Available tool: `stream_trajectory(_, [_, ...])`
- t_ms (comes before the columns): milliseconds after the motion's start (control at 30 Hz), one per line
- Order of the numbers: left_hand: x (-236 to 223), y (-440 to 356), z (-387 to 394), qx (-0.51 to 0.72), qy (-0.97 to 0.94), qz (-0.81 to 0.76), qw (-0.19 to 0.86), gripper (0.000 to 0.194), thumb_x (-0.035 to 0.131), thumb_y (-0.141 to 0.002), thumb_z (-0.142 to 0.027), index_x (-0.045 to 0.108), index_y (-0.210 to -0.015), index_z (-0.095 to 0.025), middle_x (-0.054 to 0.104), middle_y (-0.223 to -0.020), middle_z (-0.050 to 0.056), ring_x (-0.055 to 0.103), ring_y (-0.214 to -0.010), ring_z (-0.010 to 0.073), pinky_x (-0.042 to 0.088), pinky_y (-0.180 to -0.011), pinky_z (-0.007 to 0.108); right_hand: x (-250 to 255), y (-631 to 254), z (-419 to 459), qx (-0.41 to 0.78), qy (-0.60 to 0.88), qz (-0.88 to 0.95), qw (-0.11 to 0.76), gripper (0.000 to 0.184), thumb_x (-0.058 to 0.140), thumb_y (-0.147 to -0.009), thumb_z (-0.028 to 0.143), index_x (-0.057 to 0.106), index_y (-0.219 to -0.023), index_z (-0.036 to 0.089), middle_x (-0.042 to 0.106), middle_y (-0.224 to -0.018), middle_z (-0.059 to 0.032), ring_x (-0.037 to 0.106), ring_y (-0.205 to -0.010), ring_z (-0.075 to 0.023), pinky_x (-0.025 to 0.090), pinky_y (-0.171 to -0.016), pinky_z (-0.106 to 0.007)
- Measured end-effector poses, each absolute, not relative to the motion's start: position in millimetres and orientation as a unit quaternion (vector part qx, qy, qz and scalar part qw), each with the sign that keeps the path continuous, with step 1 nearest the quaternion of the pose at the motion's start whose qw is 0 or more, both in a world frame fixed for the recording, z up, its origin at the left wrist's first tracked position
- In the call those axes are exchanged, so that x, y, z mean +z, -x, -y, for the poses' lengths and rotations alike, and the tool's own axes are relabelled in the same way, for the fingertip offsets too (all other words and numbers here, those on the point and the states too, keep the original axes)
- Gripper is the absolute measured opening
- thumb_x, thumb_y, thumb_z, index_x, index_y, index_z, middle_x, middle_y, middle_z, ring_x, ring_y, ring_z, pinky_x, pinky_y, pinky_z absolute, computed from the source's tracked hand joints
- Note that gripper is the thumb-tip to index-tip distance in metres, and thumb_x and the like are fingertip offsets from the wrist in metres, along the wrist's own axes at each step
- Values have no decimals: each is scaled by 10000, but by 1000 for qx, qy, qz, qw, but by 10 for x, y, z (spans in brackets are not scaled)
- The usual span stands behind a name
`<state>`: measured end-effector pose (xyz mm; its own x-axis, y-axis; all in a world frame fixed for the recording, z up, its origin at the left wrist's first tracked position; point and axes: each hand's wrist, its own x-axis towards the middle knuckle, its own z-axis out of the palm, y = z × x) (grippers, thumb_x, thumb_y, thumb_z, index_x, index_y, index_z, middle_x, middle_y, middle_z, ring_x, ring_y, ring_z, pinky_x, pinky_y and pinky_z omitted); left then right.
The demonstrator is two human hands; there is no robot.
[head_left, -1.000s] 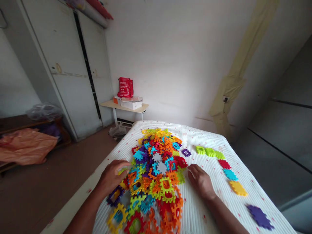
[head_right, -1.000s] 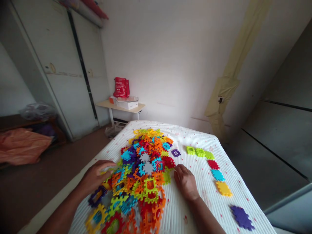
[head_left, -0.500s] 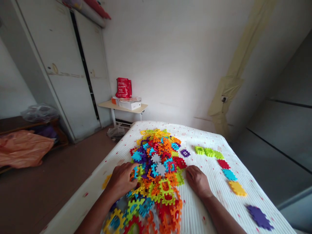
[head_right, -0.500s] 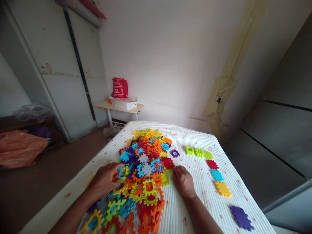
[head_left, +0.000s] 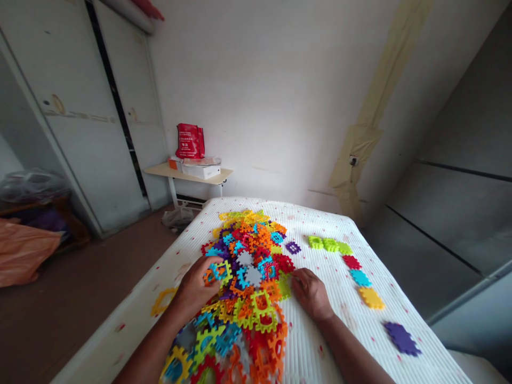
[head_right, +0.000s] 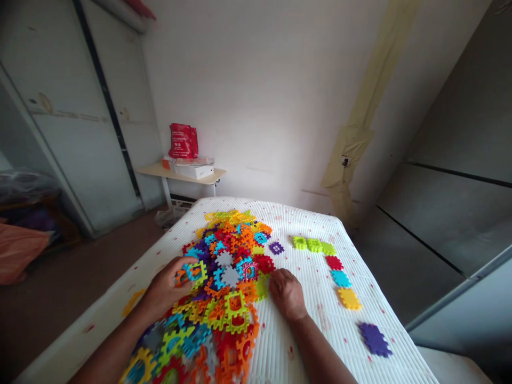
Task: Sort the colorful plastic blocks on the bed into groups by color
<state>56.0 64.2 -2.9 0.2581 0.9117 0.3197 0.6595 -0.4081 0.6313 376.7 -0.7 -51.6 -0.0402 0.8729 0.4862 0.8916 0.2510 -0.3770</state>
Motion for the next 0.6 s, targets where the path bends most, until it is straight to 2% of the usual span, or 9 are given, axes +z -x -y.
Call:
stream_trajectory(100, [58, -653, -652, 353, -759, -504, 213, 367, 494, -713, -267, 541, -1073, -210, 619, -1103, 36, 580, -1021, 193, 456, -903, 310, -392, -3565, 92, 41, 551, 754, 356, 187, 484, -827, 233, 621, -950, 200, 651, -911, -66, 598, -843, -175, 471, -755, -278])
stream_trajectory(267, [104, -887, -708, 354, -771, -474, 234, 386, 513, -669, -242, 571, -1050, -218, 635, -1074, 15, 585, -1011, 184, 458, -911, 293, -188, -3151, 167, 77, 428, 844, 314, 438, 605, -731, 283, 562, -1161, 214, 629, -1127, -64, 562, -997, -207, 438, -880, -328])
stream_trajectory(433, [-23, -1030, -783, 346, -792, -444, 236, 422, 518, -629, -207, 607, -1041, -200, 641, -1073, 52, 586, -1023, 209, 460, -933, 342, -189, -3058, 114, 68, 439, 856, 265, 439, 653, -712, 327, 578, -1134, 233, 659, -1014, -35, 569, -903, -195, 435, -833, -309])
stream_trajectory(600, [-188, -975, -840, 354, -797, -434, 225, 440, 534, -709, -367, 587, -1110, -194, 616, -1153, 85, 577, -1073, 235, 477, -938, 372, -231, -3265, 56, 49, 484, 821, 299, 471, 668, -685, 272, 576, -1144, 213, 665, -993, -38, 568, -881, -201, 439, -801, -313])
